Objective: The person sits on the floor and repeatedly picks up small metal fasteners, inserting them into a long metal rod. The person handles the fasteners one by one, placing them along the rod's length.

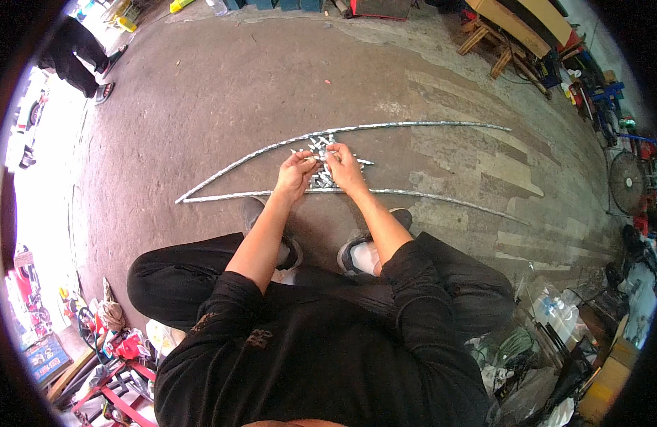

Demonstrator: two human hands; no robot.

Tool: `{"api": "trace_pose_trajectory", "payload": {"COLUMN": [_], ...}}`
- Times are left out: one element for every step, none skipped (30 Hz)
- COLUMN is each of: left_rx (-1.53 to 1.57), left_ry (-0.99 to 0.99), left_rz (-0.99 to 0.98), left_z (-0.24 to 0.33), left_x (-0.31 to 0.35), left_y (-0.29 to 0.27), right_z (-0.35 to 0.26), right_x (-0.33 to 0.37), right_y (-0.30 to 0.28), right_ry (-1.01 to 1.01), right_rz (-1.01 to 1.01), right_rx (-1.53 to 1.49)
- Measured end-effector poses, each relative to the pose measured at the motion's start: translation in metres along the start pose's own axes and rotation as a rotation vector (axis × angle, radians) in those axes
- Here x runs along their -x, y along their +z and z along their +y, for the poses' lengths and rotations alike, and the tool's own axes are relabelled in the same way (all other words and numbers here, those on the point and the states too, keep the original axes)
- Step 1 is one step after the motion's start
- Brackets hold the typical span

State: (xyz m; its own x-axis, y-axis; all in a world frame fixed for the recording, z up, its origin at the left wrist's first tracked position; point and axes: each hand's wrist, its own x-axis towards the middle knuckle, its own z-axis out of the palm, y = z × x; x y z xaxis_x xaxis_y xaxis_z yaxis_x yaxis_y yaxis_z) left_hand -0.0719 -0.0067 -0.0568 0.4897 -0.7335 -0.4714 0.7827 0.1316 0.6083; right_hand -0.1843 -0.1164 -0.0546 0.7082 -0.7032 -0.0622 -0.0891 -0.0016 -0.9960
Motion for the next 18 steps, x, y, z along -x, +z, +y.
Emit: {"api": "trace_pose_trajectory", "payload": {"left_rx": [0.002,0.002,0.003,-0.001,-0.007,-0.011,-0.015,-0.016,-0.018,-0.016,-0.016,-0.015,-0.028,-0.040,-0.051,-0.048,-0.044,-0.041], "left_ry": [0.007,0.010,0.013,0.006,-0.005,-0.005,-0.016,-0.021,-0.027,-0.020,-0.014,-0.007,-0.013,-0.016,-0.018,-0.014,-0.011,-0.007], "left_rz": [0.022,0.029,0.038,0.023,0.000,0.001,0.006,0.026,0.046,0.042,0.037,0.033,0.029,0.030,0.031,0.032,0.034,0.035], "left_z": [-0.002,-0.003,-0.005,-0.007,-0.008,-0.008,-0.008,-0.006,-0.005,-0.005,-0.005,-0.005,-0.005,-0.005,-0.004,-0.004,-0.003,-0.003], "left_x": [0.001,0.001,0.001,-0.001,-0.003,-0.003,-0.002,0.000,0.002,0.002,0.002,0.002,0.000,0.000,-0.001,0.000,0.001,0.002], "left_y": [-0.009,-0.011,-0.015,-0.010,-0.001,-0.003,0.000,-0.003,-0.006,-0.008,-0.010,-0.012,-0.007,-0.003,0.000,-0.001,-0.003,-0.004], "right_z": [-0.012,-0.019,-0.019,-0.009,0.011,0.016,0.020,0.011,0.001,-0.010,-0.016,-0.022,-0.015,-0.007,0.002,0.002,0.001,0.000], "right_x": [0.001,0.001,0.002,0.002,0.001,0.001,0.001,0.004,0.006,0.005,0.005,0.004,0.004,0.004,0.003,0.003,0.004,0.004], "right_y": [0.001,-0.002,-0.004,-0.002,0.001,0.004,0.005,0.007,0.008,0.004,-0.001,-0.003,0.000,0.001,0.002,0.006,0.002,-0.003], "right_ry": [0.196,0.387,0.463,0.239,0.012,-0.046,-0.104,0.005,0.114,0.235,0.356,0.478,0.369,0.153,-0.063,-0.274,-0.095,0.105], "right_rz": [-0.079,-0.146,-0.180,-0.059,0.069,0.097,0.131,0.075,0.019,-0.037,-0.092,-0.149,-0.016,0.032,0.078,0.112,0.024,-0.028], "right_rx": [-0.017,-0.027,-0.130,-0.057,0.020,0.050,0.085,0.074,0.064,-0.026,-0.117,-0.208,-0.216,-0.087,0.044,0.170,0.157,0.022]}}
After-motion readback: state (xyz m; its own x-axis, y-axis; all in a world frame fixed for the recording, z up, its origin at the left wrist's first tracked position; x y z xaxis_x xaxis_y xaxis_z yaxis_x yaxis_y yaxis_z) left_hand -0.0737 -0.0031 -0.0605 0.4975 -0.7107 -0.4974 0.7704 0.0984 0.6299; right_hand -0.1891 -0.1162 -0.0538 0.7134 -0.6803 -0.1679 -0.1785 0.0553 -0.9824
